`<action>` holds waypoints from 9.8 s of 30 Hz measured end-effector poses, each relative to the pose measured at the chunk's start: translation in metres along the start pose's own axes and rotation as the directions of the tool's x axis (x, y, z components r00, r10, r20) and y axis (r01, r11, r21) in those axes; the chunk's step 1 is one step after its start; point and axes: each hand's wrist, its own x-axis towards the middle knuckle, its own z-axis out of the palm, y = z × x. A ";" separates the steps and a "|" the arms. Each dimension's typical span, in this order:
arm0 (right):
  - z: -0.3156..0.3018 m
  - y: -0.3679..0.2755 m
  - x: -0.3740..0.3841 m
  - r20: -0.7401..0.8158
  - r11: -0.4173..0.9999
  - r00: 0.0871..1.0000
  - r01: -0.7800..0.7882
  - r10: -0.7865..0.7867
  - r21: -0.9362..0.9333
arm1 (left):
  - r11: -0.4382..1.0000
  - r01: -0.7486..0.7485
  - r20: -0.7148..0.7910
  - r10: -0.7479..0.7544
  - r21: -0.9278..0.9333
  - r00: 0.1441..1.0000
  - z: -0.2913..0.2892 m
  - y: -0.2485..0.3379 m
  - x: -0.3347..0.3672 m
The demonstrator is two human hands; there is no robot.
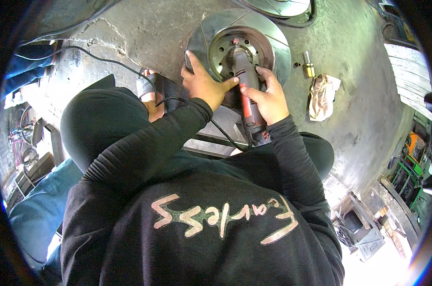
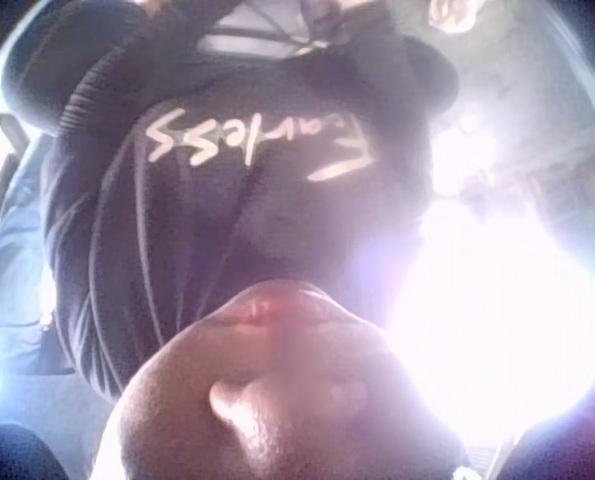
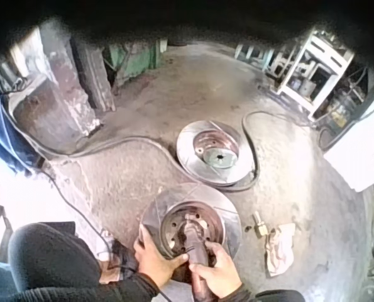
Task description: The person uses a handheld rotary tool to grind the surface of a brake disc resting on the floor. They hold the disc with one hand and operate the tool with the other, moving the tool in circular motions across the disc face. The person then uses a screwdriver to adjust the tool's attachment.
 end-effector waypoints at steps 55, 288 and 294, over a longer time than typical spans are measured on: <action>0.004 -0.007 0.005 -0.048 0.996 0.998 -0.047 0.050 0.073 | 1.000 -0.009 -0.002 0.009 0.005 1.000 -0.003 0.000 0.000; -0.027 -0.009 0.026 0.279 0.989 0.959 0.089 -0.053 -0.116 | 0.999 0.053 -0.060 -0.052 0.009 0.997 0.010 -0.001 0.002; -0.030 -0.013 0.027 0.328 0.993 0.943 0.090 -0.058 -0.082 | 0.999 0.048 -0.067 -0.046 0.022 0.997 0.009 0.000 0.002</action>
